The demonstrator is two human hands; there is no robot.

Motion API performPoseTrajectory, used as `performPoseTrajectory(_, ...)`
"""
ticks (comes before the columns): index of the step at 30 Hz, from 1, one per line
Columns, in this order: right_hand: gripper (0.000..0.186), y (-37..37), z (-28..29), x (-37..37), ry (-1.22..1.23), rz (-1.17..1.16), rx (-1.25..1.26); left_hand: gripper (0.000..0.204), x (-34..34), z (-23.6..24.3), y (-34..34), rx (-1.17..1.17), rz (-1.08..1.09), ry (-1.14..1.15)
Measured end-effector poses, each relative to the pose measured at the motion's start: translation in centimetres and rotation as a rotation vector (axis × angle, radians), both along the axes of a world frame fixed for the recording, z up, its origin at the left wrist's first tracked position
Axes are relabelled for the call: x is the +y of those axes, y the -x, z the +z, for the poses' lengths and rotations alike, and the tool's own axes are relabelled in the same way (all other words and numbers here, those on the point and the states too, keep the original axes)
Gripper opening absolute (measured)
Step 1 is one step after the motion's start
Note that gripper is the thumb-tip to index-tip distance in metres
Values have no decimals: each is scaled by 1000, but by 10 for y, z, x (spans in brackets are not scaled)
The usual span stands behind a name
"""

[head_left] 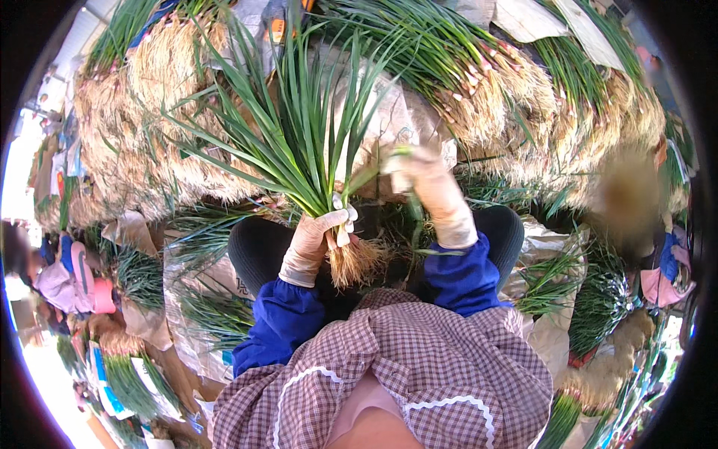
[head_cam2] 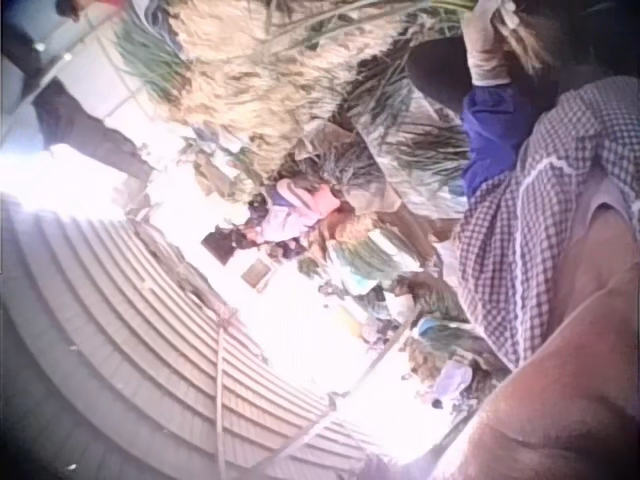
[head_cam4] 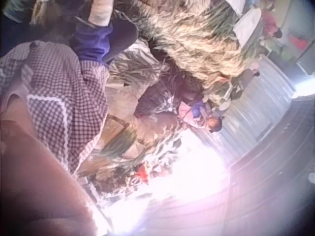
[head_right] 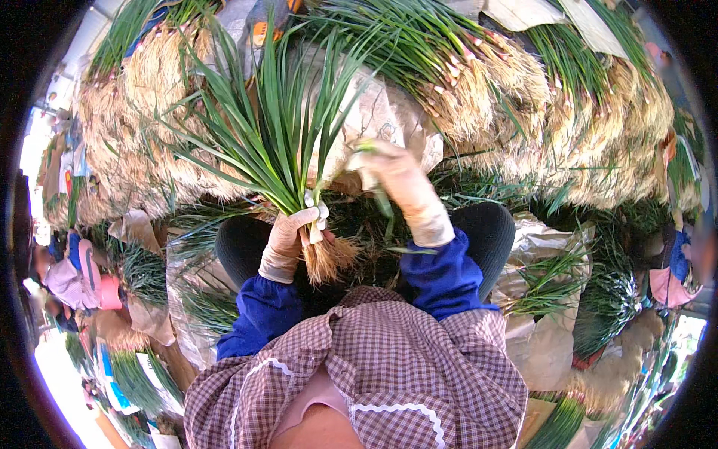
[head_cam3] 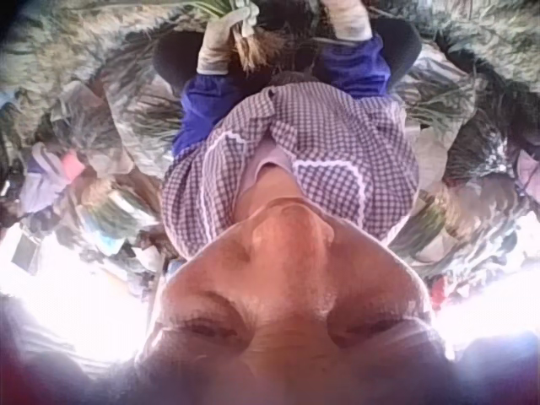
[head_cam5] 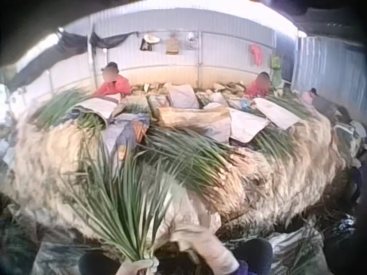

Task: The person sits on the floor and repeatedly gathers green onions, aligns the roots, and ties them into bundles using a rubber band. They then place the finished bundles aside and continue the process with new onions.

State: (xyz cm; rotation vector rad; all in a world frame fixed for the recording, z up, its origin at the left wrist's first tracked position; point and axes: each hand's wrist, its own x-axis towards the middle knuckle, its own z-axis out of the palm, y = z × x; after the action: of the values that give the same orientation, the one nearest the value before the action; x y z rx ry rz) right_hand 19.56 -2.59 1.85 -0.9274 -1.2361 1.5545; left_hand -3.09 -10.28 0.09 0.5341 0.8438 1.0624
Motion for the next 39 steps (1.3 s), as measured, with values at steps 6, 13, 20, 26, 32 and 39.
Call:
performPoseTrajectory(6, 27, 39, -32, -26, -530, -223, -827, 13, 8, 1, -30, 318, -61, -34)
performPoseTrajectory(13, 10, -20, 24, -18, 147, -330, 534, 16, 7, -31, -18, 252, 58, 14)
performPoseTrajectory(20, 36, -77, -48, 52, -556, -278, -1686, 43, 2, 13, -10, -229, -74, -87)
performPoseTrajectory(26, 20, -83, -15, 118, -707, -694, -1709, 27, 30, -1, -18, -141, -115, 4)
performPoseTrajectory(32, 20, -8, 20, -49, -775, -384, -1396, 26, 38, -17, -47, -83, -120, -40)
performPoseTrajectory(39, 31, -4, 19, -49, -415, -338, -673, 20, 17, -6, -37, 56, -192, -33)
